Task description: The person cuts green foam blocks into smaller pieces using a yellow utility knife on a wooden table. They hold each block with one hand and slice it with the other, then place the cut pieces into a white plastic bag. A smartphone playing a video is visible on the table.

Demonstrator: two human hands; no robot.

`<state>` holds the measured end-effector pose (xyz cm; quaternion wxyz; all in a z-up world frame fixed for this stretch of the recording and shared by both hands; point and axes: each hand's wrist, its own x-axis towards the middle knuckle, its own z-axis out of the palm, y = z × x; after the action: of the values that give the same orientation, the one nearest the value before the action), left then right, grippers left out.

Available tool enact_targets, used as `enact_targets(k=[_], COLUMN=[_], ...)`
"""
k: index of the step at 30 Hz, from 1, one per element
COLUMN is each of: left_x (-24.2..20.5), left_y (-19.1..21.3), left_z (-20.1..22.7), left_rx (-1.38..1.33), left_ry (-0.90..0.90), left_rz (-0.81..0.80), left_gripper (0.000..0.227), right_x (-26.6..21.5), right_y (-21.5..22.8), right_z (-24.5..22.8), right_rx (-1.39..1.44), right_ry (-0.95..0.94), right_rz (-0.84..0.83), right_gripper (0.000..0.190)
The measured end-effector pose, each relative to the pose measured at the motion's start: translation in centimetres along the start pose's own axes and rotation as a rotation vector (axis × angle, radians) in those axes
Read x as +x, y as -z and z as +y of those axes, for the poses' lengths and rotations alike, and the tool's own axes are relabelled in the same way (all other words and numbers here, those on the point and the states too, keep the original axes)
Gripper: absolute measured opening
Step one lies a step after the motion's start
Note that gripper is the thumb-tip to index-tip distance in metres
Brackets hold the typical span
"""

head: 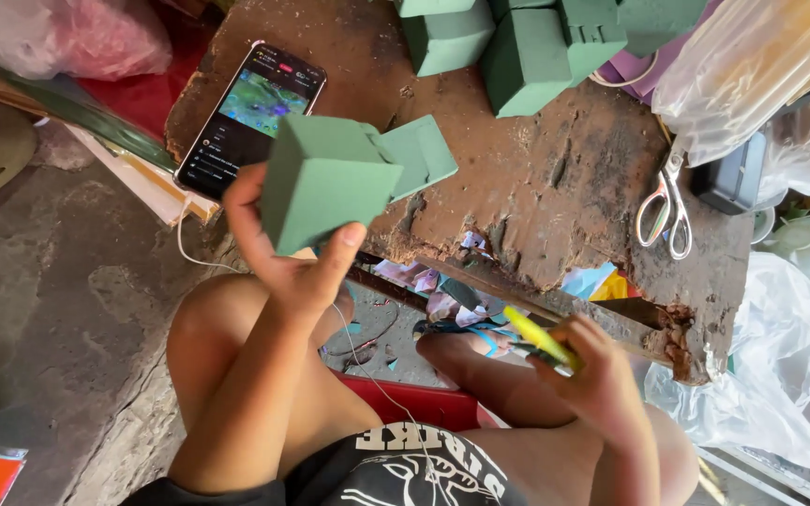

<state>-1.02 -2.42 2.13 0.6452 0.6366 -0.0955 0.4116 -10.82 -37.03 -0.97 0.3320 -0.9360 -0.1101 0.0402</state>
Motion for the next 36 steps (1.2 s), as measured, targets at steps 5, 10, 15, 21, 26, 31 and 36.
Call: enact_targets(k=[5, 10, 15, 21, 26, 31, 36], left_x=[-2.1, -2.7, -4.5, -4.5, -4.6, -4.5, -4.4], left_y=[-2.1, -5.0, -9.0, -11.4, -11.4, -11.2, -11.1], left_z=[-0.1, 0.4, -1.5, -4.2, -4.3, -4.0, -3.8], left_rx=[-0.047, 0.166, 0.357, 0.418, 0.442, 0.465, 0.45], left_ry=[0.031, -0.101, 0.03, -0.002, 0.012, 0.016, 0.015], left_rz=[-0.157, -0.537, -0.608, -0.605, -0.596, -0.616, -0.629], left_gripper=[0.066, 0.058, 0.059, 0.059, 0.059, 0.057, 0.054], right_x=[-3.7, -4.3, -2.4, -0.2, 2.0, 3.4, 4.2], right_y=[-3.8, -3.5, 0.4, 2.5, 3.5, 4.0, 4.5], right_z=[5.6, 5.9, 0.7, -3.0, -4.0, -4.0, -4.8], right_rx=[-0.177, 0.295, 0.65, 0.157, -0.05, -0.079, -0.081], right_ry=[0.086, -0.021, 0.032, -0.137, -0.017, 0.034, 0.033], right_rz=[0.376, 0.635, 0.503, 0.466, 0.401, 0.342, 0.307], right_gripper=[0.045, 0.048, 0.021, 0.038, 0.041, 0.042, 0.042])
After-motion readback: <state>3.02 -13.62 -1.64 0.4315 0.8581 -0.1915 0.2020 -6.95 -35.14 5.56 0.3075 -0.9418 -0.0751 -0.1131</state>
